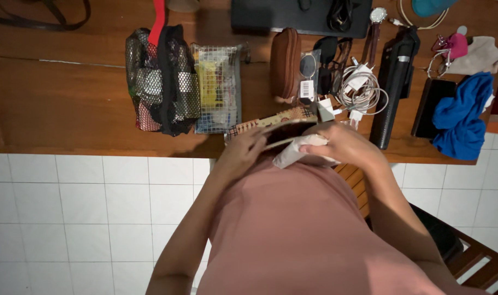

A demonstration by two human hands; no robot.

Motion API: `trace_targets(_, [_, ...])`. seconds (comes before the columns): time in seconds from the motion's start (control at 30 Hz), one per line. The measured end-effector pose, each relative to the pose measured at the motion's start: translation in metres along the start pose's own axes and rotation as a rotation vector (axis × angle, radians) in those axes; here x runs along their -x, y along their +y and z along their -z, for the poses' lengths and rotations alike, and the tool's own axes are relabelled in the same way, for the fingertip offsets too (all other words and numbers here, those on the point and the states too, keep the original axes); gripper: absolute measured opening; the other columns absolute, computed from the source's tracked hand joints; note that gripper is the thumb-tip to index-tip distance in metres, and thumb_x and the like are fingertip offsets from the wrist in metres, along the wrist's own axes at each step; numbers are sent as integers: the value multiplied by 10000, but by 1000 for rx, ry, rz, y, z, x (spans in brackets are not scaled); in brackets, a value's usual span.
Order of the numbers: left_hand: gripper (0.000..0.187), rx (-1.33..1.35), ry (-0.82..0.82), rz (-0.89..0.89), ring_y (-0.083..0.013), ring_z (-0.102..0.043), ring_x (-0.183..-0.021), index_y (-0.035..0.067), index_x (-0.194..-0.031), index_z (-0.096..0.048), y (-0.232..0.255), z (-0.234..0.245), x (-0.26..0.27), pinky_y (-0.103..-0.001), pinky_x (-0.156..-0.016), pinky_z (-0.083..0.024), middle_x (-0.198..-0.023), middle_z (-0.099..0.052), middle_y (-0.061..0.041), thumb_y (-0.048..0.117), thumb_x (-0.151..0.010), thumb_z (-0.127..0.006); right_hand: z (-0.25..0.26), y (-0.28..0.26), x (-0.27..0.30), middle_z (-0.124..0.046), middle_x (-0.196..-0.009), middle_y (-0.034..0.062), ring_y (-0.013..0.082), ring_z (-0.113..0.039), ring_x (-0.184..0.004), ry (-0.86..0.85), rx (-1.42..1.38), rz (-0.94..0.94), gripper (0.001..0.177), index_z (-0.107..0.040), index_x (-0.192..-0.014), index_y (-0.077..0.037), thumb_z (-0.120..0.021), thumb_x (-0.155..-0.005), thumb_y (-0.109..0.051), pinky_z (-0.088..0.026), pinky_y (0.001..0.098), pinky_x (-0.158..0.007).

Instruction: The person places a small card into a wallet, closes the wallet, and then packs several items into a tote bag on a wooden table. Items include a pink pouch, a green pouch, a mesh bag, and a white box. The person then places a white pouch into a patterned pouch and moves a mesh bag on the table.

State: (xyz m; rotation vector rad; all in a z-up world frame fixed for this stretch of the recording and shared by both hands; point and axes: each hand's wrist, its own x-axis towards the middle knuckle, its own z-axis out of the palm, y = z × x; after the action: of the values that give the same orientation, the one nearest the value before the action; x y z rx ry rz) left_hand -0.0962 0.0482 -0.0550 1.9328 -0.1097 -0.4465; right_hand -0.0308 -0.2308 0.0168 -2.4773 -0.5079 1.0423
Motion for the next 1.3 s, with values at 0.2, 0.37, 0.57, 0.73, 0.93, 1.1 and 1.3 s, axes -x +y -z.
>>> trace_targets(0.2, [286,-411,295,-346,-262,-729,-1098,51,-1192,-774,16,29,-11,-371,-953,-612,-1263,-731,-129,-27,-968,-615,3,-17,23,-804,-838,112,257,-782,-707,-24,-96,-74,476,-769,-1123,-167,-713,-814,-525,-611,404,-693])
trace_targets(0.37, [212,-585,424,-583,-283,-720,-1050,2,-1118,-754,31,58,-10,-379,-870,-612,-1178,-705,-119,-37,-930,-663,13,-25,37,-810,-1008,94,245,-773,-775,154,-188,340,339,-802,-993,-95,-699,-878,-397,-620,392,-698])
trace_targets(0.57, [180,-699,511,-621,-284,-672,-1079,-37,-1107,-725,44,78,-18,-365,-820,-593,-1264,-649,-98,-34,-933,-679,23,-29,40,-813,-1010,79,227,-787,-791,92,-188,375,299,-823,-985,-113,-723,-848,-360,-631,363,-729])
trace_targets(0.73, [385,-602,295,-562,-260,-636,-1082,24,-1189,-757,51,73,-17,-377,-857,-589,-1289,-667,-45,-105,-864,-599,23,-22,39,-820,-1018,76,226,-796,-831,109,-200,406,316,-819,-988,-106,-734,-834,-368,-627,365,-749])
trace_targets(0.93, [509,-445,5,-448,-250,-630,-1038,78,-1210,-749,51,49,-11,-320,-874,-583,-1308,-691,12,-161,-807,-552,41,-11,53,-822,-929,102,220,-807,-748,35,-155,116,350,-806,-1054,-100,-746,-820,-355,-645,343,-668])
trace_targets(1.1, [521,-498,17,-466,-289,-622,-989,76,-1203,-762,48,41,-6,-364,-915,-555,-1268,-710,13,-120,-747,-605,88,-18,115,-780,-1053,135,243,-785,-952,464,-206,377,392,-736,-1112,0,-704,-913,-336,-632,335,-822])
trace_targets(1.3, [508,-433,-53,-399,-281,-633,-973,142,-1226,-756,41,44,-23,-369,-906,-549,-1291,-713,-22,-110,-809,-614,41,-53,73,-766,-1158,110,263,-753,-1094,502,-46,844,298,-734,-1137,-53,-658,-953,-274,-619,354,-907])
